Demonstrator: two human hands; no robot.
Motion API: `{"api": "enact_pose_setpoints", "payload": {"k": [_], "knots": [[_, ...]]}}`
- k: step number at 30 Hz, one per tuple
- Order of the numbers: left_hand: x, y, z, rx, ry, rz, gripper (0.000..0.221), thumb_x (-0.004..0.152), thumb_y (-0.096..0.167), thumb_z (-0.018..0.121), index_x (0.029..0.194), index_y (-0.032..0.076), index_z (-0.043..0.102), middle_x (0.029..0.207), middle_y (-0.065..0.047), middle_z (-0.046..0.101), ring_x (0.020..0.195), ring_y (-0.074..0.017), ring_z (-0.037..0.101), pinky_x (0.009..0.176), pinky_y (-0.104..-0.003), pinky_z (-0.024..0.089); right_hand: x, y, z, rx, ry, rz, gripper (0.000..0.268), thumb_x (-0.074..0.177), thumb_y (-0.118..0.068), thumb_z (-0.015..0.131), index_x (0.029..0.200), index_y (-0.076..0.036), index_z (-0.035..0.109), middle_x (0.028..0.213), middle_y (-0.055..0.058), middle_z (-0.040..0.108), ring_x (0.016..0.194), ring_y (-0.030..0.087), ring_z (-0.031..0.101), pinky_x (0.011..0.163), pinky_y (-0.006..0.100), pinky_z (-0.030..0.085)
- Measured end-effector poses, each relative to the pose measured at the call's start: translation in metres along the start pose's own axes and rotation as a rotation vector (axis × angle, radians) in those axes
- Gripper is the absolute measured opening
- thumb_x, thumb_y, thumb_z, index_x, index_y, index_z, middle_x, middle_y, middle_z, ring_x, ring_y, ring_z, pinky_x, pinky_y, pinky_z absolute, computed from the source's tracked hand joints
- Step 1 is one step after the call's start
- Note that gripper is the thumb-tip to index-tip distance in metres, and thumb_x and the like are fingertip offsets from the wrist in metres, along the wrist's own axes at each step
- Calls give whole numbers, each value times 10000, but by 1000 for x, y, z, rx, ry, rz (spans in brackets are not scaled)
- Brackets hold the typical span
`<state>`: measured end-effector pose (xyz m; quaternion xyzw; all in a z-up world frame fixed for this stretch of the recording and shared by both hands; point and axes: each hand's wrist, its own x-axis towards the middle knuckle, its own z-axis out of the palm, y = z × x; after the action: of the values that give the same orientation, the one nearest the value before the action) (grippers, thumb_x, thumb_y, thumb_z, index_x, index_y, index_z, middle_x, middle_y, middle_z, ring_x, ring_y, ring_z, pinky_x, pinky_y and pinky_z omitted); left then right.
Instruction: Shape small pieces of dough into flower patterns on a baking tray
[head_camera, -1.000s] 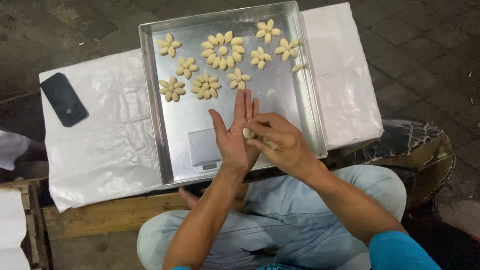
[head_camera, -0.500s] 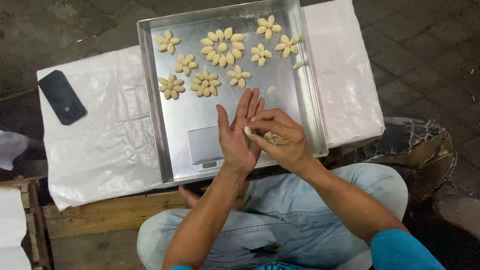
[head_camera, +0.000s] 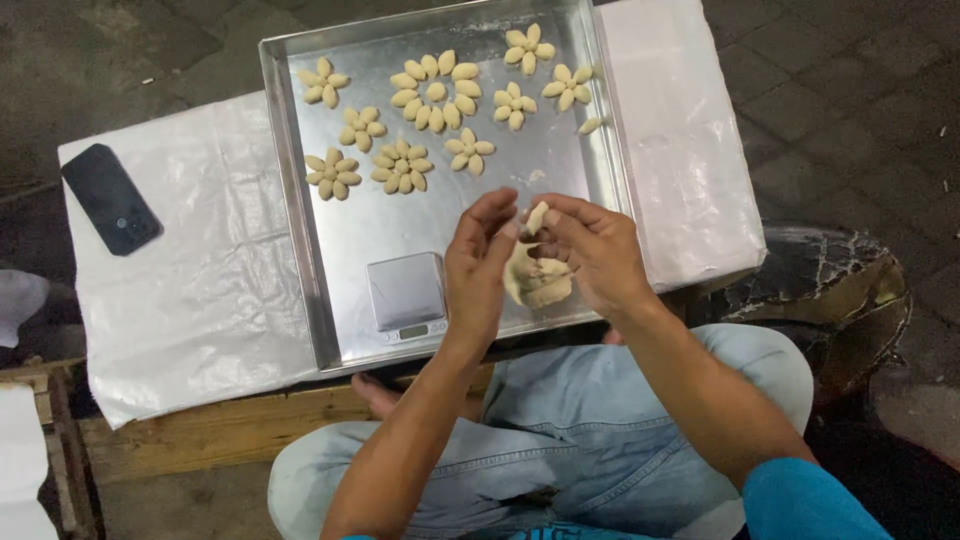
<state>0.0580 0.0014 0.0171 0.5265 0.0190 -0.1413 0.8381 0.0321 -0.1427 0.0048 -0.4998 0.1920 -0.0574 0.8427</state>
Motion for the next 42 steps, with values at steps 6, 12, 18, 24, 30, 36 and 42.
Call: {"api": "enact_pose_setpoints", "payload": {"k": [6,12,18,24,30,36,42], "knots": [[-6,2,2,734,59,628,401,829,97,815,1210,166,714,1119,40,641,990,-196,643,908,-335,530,-2,-10,8,-3,74,24,267,913,-62,753,1149,46,690,1014,168,761,878,259,787,736,354,664],[-1,-13,-6,915,55,708,337,861,116,851,1174,144,728,1062,21,606,1053,-232,643,859,-365,558,-2,-3,4,-127,48,-14,237,852,-19,827,1044,58,710,803,177,741,692,239,770,608,321,655],[-4,4,-4,684,52,500,196,940,77,746,1135,89,752,985,-62,710,890,-254,730,787,-354,597,-10,-14,11,-412,-10,-98,211,892,-129,839,1028,16,768,869,150,770,777,158,732,686,291,634],[4,-9,-14,512,109,418,210,895,64,751,1103,35,753,918,-207,723,844,-370,730,738,-436,599,-19,-30,31,-602,-8,-51,295,840,-207,879,1043,-15,785,994,186,775,918,238,760,818,351,623],[23,-57,-15,328,107,120,198,887,145,793,1073,77,799,930,-189,765,873,-318,744,798,-431,598,-5,-16,-12,-586,77,-35,341,875,-206,817,1083,58,756,1044,263,769,942,349,756,842,462,616],[25,-32,-27,420,130,-34,265,822,198,888,1055,91,819,844,-99,783,721,-153,694,700,-322,588,-3,-48,-37,-471,49,-135,186,942,-104,746,1110,-25,742,1093,160,767,899,204,730,846,319,612],[52,-50,-8,619,129,49,270,827,196,860,1068,83,812,875,-173,789,778,-257,773,720,-381,601,13,-78,-113,-273,355,-324,116,989,-147,729,1010,-34,716,979,137,762,822,215,776,727,353,662]]}}
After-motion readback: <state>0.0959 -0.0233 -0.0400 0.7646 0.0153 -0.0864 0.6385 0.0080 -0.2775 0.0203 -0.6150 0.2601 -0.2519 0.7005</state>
